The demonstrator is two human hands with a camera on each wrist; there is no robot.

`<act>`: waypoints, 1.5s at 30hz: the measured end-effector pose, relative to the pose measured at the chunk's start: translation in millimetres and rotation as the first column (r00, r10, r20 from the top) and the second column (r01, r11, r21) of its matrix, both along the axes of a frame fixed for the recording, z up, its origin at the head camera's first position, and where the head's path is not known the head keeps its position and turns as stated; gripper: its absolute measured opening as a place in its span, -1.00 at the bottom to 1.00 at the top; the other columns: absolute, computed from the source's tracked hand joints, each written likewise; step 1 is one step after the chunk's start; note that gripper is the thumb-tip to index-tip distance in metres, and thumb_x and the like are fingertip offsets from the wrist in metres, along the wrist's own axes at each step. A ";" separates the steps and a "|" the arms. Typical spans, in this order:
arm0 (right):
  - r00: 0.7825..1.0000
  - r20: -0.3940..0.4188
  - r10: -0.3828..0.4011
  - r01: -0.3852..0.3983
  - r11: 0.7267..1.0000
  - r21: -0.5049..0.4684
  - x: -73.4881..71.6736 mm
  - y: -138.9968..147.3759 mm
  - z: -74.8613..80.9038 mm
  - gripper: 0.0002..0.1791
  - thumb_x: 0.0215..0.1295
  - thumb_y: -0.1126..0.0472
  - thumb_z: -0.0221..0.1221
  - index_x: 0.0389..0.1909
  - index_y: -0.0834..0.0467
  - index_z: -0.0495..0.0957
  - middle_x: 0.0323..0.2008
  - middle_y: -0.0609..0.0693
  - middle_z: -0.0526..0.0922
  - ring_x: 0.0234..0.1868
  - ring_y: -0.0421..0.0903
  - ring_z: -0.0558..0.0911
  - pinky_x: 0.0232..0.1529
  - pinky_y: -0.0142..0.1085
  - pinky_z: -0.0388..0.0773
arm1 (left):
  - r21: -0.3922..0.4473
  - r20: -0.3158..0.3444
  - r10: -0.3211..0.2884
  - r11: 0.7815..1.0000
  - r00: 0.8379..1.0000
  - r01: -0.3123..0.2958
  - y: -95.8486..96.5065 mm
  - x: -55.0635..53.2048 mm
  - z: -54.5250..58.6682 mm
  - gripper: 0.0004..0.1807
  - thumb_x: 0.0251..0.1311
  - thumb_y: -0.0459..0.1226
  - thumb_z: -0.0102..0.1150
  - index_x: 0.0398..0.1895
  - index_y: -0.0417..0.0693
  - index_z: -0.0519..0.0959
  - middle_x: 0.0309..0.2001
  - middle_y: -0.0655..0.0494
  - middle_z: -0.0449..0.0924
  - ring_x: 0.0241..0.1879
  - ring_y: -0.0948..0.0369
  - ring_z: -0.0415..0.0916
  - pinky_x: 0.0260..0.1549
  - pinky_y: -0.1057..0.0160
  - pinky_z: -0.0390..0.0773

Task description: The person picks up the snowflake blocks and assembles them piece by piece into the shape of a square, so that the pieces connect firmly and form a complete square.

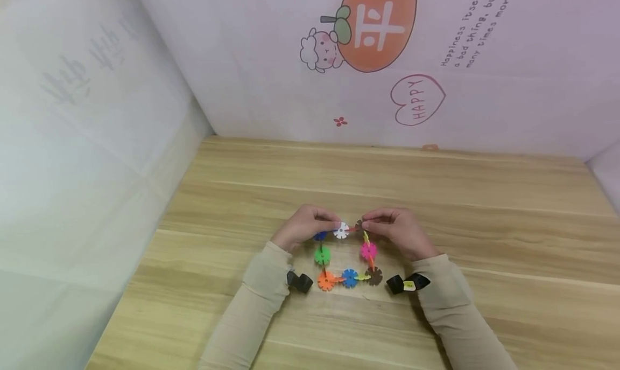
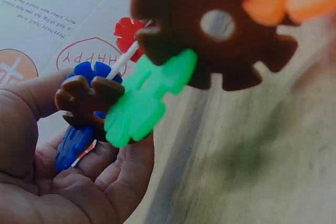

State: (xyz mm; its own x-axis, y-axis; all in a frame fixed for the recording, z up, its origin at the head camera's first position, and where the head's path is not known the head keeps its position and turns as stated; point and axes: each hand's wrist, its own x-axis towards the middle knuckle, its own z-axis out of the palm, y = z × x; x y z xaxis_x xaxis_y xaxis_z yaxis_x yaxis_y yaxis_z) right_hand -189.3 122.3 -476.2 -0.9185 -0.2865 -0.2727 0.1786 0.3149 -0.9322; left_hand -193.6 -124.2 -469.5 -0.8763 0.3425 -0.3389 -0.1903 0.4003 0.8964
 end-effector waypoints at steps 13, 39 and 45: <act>0.999 0.013 -0.042 0.043 0.992 -0.116 -7.2 8.7 -4.6 -0.65 0.22 0.18 0.35 -0.02 0.26 0.63 -0.19 -0.13 0.76 -0.17 -0.20 0.70 -0.12 -0.35 0.65 | 0.029 0.021 0.107 0.994 0.994 -0.107 -7.4 -3.4 -1.7 -0.57 0.32 0.05 0.16 0.08 0.00 0.64 0.14 0.05 0.63 0.21 0.07 0.50 0.27 0.02 0.42; 0.980 -0.168 -0.103 0.145 0.955 0.259 -35.4 43.8 -13.4 -0.47 0.37 -0.14 0.17 0.13 0.17 0.60 0.08 0.18 0.66 -0.08 -0.12 0.65 -0.06 -0.38 0.57 | 0.084 0.107 0.269 0.957 0.957 -0.278 -18.2 -4.0 -16.1 -0.61 0.33 -0.03 0.18 0.14 0.06 0.60 0.18 0.08 0.61 0.27 0.09 0.46 0.33 0.04 0.38; 0.981 -0.191 -0.022 0.083 0.944 0.320 -29.0 48.5 -12.4 -0.42 0.41 -0.23 0.06 0.19 0.12 0.55 0.15 0.17 0.61 0.17 0.11 0.54 0.19 -0.01 0.46 | 0.035 0.067 0.265 0.963 0.962 -0.268 -19.1 -2.7 -11.9 -0.60 0.34 -0.02 0.16 0.19 0.12 0.57 0.24 0.11 0.56 0.32 0.08 0.41 0.35 0.00 0.35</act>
